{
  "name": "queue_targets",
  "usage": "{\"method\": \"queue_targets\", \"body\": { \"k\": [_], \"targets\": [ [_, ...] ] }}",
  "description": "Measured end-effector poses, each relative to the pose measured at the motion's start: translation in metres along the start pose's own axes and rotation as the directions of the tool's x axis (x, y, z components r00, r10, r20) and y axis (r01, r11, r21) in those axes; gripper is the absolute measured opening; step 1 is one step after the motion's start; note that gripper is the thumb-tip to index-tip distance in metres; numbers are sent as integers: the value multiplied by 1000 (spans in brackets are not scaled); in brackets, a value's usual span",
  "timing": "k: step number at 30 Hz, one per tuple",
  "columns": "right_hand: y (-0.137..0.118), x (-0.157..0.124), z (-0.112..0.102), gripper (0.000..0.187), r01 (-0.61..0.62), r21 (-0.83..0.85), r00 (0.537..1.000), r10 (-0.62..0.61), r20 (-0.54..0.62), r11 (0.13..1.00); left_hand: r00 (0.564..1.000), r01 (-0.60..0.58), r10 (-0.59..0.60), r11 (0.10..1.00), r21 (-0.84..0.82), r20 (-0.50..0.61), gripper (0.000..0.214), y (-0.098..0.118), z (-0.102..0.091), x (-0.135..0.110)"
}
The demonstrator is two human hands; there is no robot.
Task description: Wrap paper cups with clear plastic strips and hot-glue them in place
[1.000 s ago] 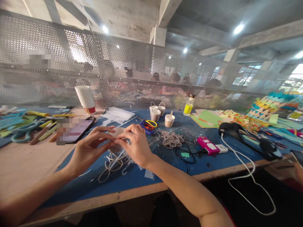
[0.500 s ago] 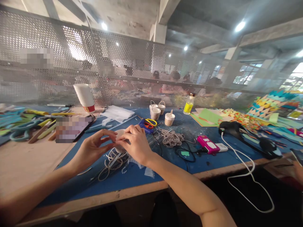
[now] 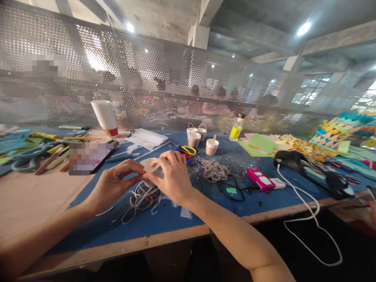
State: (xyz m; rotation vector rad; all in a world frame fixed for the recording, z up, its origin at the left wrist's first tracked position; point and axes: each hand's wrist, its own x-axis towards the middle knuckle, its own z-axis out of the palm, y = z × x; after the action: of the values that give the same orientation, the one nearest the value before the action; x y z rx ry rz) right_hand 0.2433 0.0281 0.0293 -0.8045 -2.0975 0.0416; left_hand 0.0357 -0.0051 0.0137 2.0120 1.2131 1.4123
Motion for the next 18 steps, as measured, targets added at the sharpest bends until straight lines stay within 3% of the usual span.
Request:
{"method": "queue_targets", "body": {
  "k": [4, 8, 10, 13, 18],
  "targets": [
    [2, 1, -5, 37, -139, 54, 986, 133, 98, 989, 999, 33, -33, 999, -2, -9, 7, -6, -3, 1],
    [7, 2, -3, 17, -258, 234, 945, 194, 265, 937, 999, 43, -43, 999, 10, -19, 6, -8, -5, 3],
    [8, 2, -3, 11, -301, 274, 937, 229, 264, 913, 999, 49, -49, 999, 8, -13, 5, -7, -5, 3],
    [8, 2, -1, 21, -325, 252, 935, 270, 228, 912, 999, 36, -35, 999, 22, -23, 5, -5, -5, 3],
    [10, 0, 4, 15, -320, 367, 935, 228, 272, 873, 999, -13, 17, 994, 109, -35, 4, -2, -5, 2]
  ]
}}
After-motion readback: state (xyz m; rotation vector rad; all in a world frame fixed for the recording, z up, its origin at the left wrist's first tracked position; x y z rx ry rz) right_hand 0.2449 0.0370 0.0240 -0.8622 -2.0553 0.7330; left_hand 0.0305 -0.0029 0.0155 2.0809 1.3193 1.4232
